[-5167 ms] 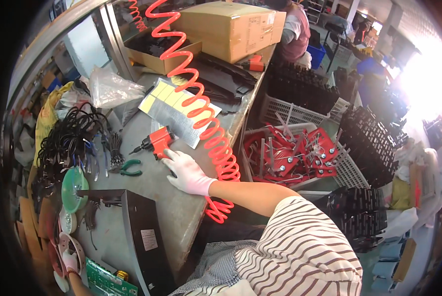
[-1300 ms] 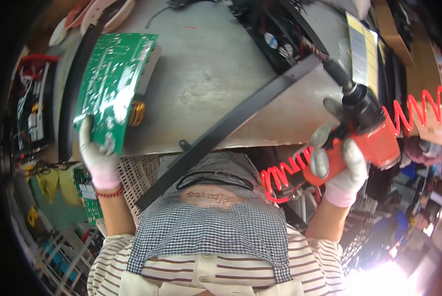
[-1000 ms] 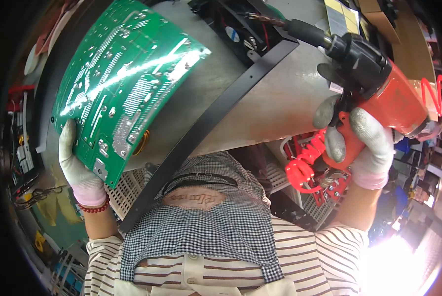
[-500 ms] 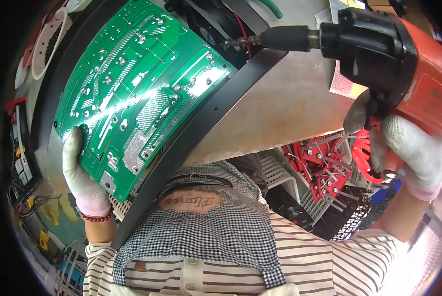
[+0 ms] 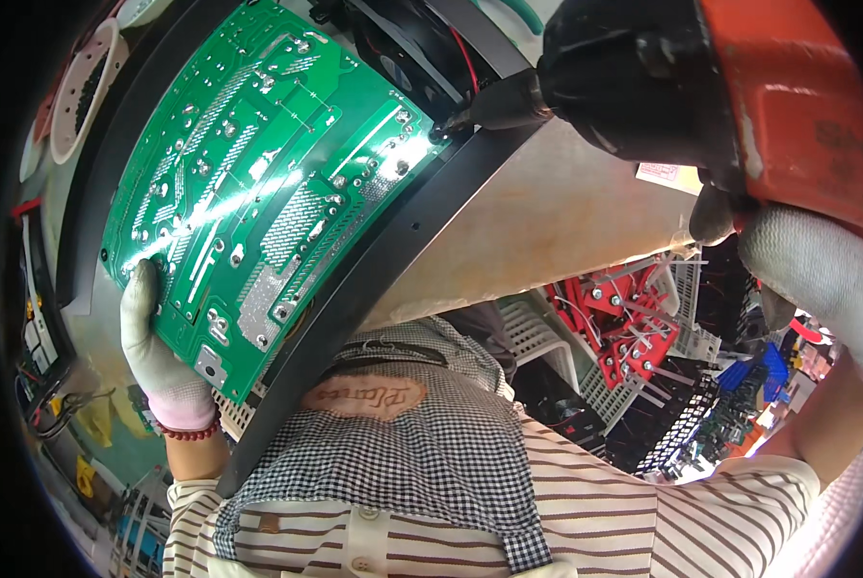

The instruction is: The person assembles an electronic device by first removing a component from a circuit board. They then use pliers to cut a black plastic frame and a pneumatic screwdriver to attach the circuit board to the frame. The person applies a label to the frame and secures it with screws. Finally, they connect a red power supply unit to the assembly.

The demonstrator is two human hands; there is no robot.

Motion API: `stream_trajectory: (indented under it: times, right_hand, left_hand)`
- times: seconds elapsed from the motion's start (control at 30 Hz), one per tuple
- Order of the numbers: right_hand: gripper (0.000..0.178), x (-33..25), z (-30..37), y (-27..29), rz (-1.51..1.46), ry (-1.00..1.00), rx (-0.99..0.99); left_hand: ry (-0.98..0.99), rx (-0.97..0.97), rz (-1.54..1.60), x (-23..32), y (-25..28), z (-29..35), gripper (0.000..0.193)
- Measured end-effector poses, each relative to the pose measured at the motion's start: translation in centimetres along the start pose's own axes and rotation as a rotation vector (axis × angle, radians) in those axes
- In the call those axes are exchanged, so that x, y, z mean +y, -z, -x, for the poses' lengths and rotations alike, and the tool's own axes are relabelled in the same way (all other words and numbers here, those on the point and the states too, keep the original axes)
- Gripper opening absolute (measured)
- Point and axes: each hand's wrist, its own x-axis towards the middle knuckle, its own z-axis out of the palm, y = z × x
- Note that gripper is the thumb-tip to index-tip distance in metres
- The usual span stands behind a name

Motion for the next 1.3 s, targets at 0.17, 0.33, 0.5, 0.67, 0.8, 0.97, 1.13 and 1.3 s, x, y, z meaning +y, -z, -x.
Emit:
stream_trajectory:
  times: [0.17,0.33,0.5,0.67,0.8,0.97,1.13,1.3]
  right_hand:
    - [0.042,-1.3,-0.6,0.2,0.095,0.022,-0.052]
    - [0.042,-3.0,-1.1,0.5,0.193,0.058,-0.107]
    - [0.041,-4.2,-1.1,0.1,0.286,0.085,-0.163]
    - [0.04,-5.0,-1.2,-0.1,0.348,0.1,-0.196]
    - [0.04,-5.2,-1.1,-0.1,0.373,0.116,-0.212]
    - [0.04,-5.7,-0.3,-0.3,0.393,0.13,-0.207]
    - [0.039,-6.8,-0.1,-0.2,0.378,0.144,-0.184]
    - [0.039,-6.8,0.6,-0.3,0.267,0.1,-0.1]
  left_hand:
    - [-0.008,0.087,-0.002,-0.4,-1.1,0.1,0.033]
    - [0.038,-0.006,-0.015,-0.1,-0.9,0.2,0.028]
    - [0.042,0.087,-0.048,0.0,-1.7,0.4,0.023]
    - [0.074,-0.066,-0.068,0.3,-0.9,0.3,0.019]
    - [0.09,-0.098,-0.044,0.2,-0.6,0.2,0.019]
    - [0.121,-0.092,0.003,-0.3,-0.3,-0.2,0.02]
    - [0.116,-0.251,0.052,-0.5,0.3,-0.4,0.022]
    - [0.13,-0.185,0.041,-0.3,-0.4,-0.3,0.026]
